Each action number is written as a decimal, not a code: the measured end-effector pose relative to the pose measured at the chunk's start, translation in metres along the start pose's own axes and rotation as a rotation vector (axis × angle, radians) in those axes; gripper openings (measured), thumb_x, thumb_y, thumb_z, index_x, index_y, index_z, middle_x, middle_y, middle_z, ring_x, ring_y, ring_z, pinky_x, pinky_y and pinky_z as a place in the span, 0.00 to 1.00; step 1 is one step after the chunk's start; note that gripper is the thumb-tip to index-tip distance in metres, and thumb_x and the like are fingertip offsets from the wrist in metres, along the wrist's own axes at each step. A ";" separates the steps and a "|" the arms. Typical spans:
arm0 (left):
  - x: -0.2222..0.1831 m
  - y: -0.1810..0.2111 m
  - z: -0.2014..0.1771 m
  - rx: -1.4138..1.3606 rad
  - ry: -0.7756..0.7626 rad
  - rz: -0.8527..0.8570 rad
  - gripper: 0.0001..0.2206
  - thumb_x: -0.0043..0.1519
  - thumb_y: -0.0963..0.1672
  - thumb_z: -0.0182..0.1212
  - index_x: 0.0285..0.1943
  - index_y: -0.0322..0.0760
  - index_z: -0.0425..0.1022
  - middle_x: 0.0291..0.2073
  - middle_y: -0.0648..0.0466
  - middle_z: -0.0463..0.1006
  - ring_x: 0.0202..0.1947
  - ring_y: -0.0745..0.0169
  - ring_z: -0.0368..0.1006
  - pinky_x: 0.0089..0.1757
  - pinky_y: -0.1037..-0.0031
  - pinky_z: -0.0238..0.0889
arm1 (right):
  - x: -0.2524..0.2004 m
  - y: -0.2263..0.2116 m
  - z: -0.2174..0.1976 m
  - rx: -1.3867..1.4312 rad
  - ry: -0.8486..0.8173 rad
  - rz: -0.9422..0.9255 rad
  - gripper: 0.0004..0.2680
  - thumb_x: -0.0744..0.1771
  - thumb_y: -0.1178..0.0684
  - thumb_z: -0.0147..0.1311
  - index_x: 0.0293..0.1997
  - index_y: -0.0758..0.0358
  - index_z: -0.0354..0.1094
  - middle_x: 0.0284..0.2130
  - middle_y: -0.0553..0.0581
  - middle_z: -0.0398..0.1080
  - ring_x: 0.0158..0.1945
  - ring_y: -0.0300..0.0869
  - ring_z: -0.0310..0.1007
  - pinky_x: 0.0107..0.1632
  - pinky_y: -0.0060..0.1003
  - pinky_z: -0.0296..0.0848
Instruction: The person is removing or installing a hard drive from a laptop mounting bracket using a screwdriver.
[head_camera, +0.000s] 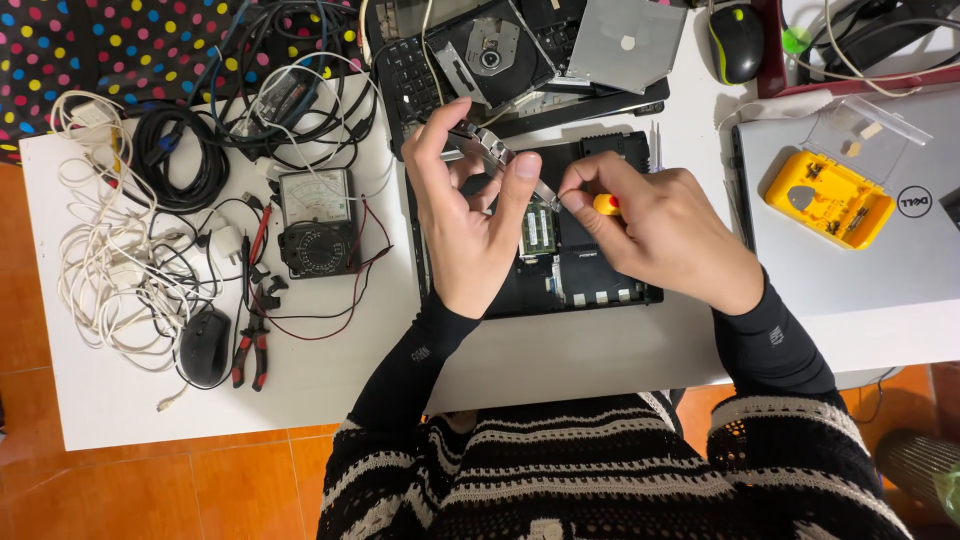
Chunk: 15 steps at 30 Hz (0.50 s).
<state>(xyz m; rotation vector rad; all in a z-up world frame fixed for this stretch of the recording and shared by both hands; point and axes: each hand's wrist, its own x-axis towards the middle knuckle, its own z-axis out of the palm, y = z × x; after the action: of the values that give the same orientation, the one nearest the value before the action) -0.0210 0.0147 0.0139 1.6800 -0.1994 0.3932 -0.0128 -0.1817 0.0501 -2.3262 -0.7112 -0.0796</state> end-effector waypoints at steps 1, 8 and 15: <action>0.001 -0.001 0.001 0.003 0.004 0.006 0.25 0.72 0.45 0.69 0.72 0.42 0.57 0.61 0.53 0.58 0.44 0.71 0.65 0.39 0.84 0.71 | 0.001 -0.001 0.000 0.000 0.002 -0.008 0.06 0.69 0.57 0.57 0.47 0.67 0.68 0.21 0.57 0.71 0.19 0.46 0.72 0.25 0.38 0.67; 0.010 0.008 0.005 -0.137 0.012 -0.087 0.32 0.65 0.42 0.71 0.74 0.39 0.55 0.59 0.52 0.63 0.48 0.67 0.68 0.43 0.80 0.72 | 0.007 -0.007 -0.002 -0.033 0.039 0.001 0.06 0.68 0.57 0.56 0.47 0.66 0.68 0.18 0.58 0.70 0.18 0.49 0.71 0.22 0.41 0.66; 0.014 -0.003 0.006 -0.193 -0.076 -0.148 0.40 0.59 0.40 0.75 0.76 0.39 0.48 0.63 0.48 0.57 0.56 0.63 0.67 0.50 0.72 0.72 | 0.010 -0.001 0.002 -0.042 0.056 0.062 0.07 0.69 0.55 0.55 0.46 0.68 0.68 0.16 0.61 0.68 0.17 0.54 0.70 0.22 0.44 0.64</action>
<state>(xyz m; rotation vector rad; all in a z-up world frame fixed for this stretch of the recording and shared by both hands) -0.0066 0.0110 0.0155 1.5092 -0.1619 0.1929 -0.0054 -0.1748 0.0513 -2.3744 -0.6143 -0.1324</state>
